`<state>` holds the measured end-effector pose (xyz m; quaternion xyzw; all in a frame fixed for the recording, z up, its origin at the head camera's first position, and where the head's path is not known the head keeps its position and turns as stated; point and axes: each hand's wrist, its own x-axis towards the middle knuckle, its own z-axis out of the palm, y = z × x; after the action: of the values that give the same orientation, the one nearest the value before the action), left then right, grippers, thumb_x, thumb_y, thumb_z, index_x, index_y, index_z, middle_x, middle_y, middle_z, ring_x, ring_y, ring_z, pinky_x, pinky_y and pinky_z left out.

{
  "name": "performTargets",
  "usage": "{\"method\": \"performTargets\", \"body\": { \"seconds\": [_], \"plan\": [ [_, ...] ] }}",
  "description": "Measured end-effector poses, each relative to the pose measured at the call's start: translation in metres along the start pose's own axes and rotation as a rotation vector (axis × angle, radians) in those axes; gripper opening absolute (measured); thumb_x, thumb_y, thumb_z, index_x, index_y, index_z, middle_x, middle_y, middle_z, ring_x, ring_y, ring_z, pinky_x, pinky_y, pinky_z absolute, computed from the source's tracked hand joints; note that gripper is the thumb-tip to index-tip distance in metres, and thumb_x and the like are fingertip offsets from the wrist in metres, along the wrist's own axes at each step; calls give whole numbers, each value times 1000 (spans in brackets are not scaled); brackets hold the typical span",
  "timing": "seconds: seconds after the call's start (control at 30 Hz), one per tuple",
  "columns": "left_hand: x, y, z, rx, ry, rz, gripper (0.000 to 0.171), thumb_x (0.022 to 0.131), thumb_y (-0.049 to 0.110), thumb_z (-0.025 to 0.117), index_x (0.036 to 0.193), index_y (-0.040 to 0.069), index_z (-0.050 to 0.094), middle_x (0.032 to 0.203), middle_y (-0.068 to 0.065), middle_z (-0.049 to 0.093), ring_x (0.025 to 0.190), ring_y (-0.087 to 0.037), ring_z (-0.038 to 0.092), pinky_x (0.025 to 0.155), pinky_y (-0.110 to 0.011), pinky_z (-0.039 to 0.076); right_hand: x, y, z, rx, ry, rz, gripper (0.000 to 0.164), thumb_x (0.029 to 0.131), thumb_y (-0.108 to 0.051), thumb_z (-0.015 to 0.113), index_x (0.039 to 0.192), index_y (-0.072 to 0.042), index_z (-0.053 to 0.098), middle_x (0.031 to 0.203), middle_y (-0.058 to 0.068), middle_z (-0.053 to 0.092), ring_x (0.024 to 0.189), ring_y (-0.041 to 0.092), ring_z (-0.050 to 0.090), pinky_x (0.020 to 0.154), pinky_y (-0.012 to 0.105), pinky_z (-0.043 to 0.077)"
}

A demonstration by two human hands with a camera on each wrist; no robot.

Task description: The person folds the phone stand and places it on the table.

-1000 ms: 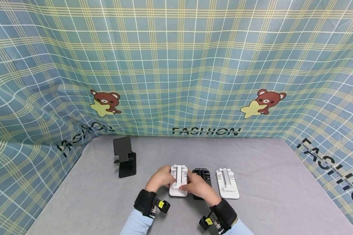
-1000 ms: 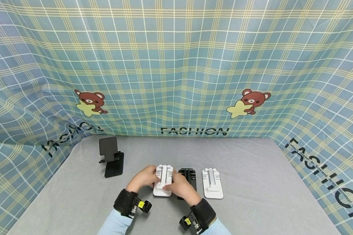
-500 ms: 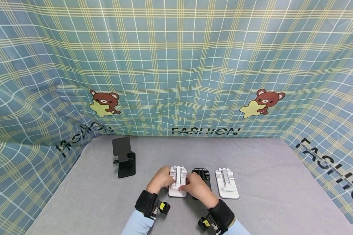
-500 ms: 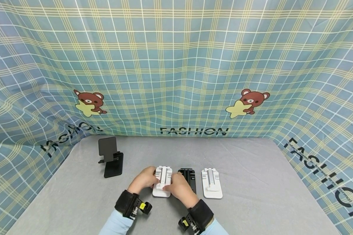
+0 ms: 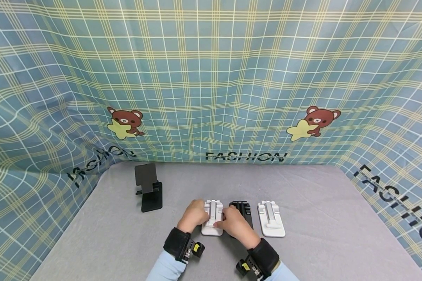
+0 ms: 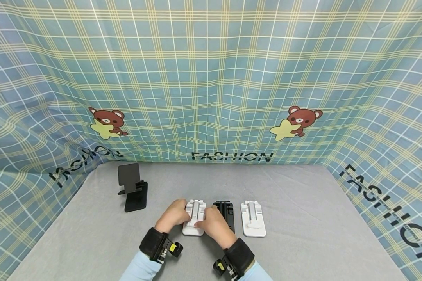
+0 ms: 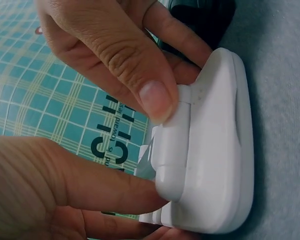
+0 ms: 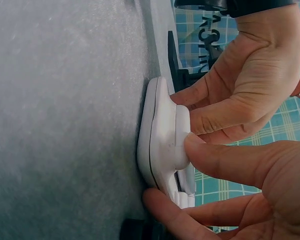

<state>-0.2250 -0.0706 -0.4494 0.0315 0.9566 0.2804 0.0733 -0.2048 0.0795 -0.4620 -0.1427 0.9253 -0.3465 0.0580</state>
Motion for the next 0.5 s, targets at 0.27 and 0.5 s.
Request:
{"method": "performTargets", "body": {
  "seconds": [0.27,0.5],
  "plan": [
    [2,-10,-24,-77,-39,6,40,74,4,68,111,-9,60,92,-17,63,74,-25,58,66,-38,50,3,2,-10,72,-94,-22,25,78,-15,75,68,-5,54,61,-3,43,54,11,38,47,22,29],
    [-3,-27,-73,-295,343,225,39,86,5,63,124,3,59,110,-13,61,97,-25,58,86,-41,49,8,-15,-25,75,-126,-9,43,81,-23,72,112,6,63,84,10,59,70,19,53,60,32,44]
  ]
}}
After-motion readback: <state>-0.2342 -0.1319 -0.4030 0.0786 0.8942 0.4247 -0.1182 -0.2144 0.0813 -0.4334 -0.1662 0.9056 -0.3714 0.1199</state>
